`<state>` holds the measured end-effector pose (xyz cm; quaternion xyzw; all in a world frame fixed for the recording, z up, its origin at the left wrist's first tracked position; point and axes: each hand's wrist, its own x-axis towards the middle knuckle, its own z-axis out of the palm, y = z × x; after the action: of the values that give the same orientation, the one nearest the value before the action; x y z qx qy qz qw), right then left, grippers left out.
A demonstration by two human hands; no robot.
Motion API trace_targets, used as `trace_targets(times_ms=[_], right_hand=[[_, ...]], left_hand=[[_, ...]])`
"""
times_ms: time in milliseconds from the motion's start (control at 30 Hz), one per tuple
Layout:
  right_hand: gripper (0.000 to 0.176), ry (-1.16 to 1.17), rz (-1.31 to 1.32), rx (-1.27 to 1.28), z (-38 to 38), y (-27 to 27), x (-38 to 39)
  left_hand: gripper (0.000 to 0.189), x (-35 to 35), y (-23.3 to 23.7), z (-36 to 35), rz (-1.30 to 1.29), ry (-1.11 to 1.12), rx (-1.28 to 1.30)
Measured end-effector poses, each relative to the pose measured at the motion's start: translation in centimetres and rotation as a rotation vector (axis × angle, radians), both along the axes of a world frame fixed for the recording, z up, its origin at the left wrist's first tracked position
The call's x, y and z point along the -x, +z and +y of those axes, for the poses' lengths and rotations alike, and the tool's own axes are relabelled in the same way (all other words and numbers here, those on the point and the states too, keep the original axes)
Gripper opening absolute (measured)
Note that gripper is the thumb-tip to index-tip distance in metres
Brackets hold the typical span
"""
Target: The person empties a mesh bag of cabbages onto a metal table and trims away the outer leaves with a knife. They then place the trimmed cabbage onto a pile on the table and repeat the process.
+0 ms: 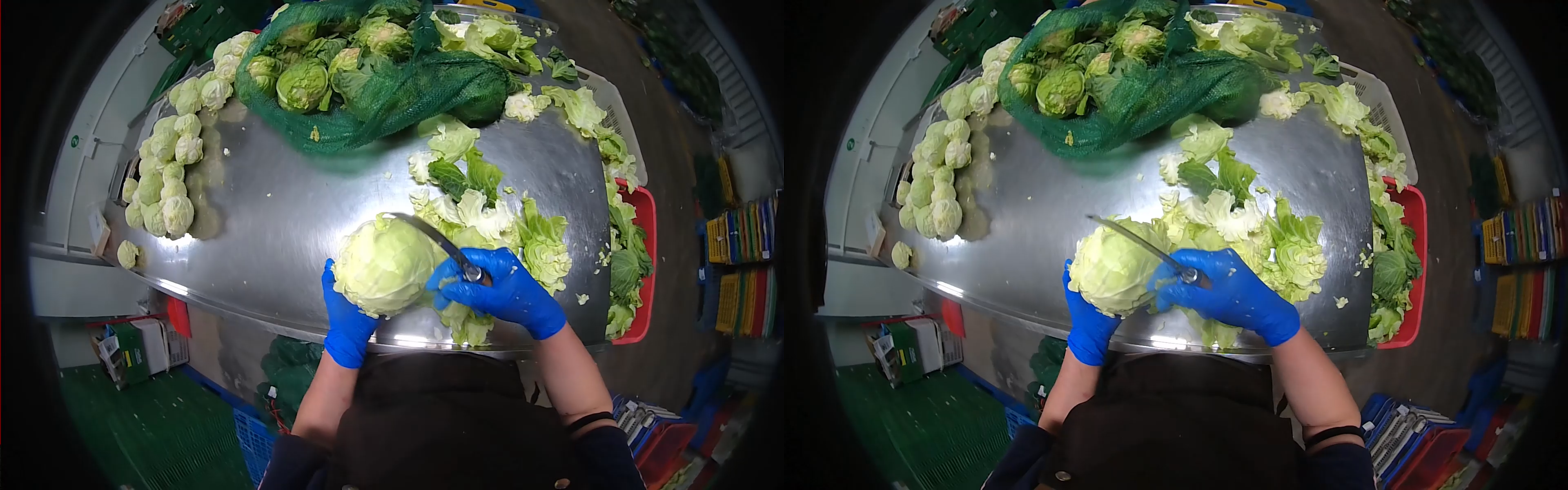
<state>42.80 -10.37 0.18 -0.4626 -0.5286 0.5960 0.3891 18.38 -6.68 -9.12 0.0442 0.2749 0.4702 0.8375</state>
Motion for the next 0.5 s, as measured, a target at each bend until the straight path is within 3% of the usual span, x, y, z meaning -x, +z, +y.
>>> trace_targets(times_ms=[100,167,233,267,300,333,500], right_hand=[[0.033,-0.015,-0.143,0.184,0.2,0.0,-0.2],[0.038,-0.348,0.192,-0.062,1.2,-1.2,0.6],[0.039,-0.269,0.089,-0.022,1.7,-0.7,0.9],[0.041,-0.185,-0.017,0.014,1.9,-0.4,1.1],[0.041,-0.169,-0.140,-0.149,2.1,-0.3,1.5],[0.041,-0.174,-0.141,-0.147,2.0,-0.4,1.6],[0.028,-0.186,-0.106,-0.316,0.9,-1.5,1.6]], left_hand=[[0.069,0.5,0.3,-0.3,0.085,-0.002,-0.027],[0.069,0.8,-0.5,-0.4,0.091,-0.023,-0.049],[0.068,0.9,-1.2,-0.6,-0.419,-0.080,-0.115],[0.068,0.9,-1.5,-0.5,-0.419,-0.088,-0.117],[0.068,0.6,-1.2,-0.5,-0.232,-0.054,-0.099],[0.067,0.3,-1.1,-0.7,-0.047,-0.019,-0.078],[0.069,0.7,-1.2,-0.4,0.003,-0.057,-0.170]])
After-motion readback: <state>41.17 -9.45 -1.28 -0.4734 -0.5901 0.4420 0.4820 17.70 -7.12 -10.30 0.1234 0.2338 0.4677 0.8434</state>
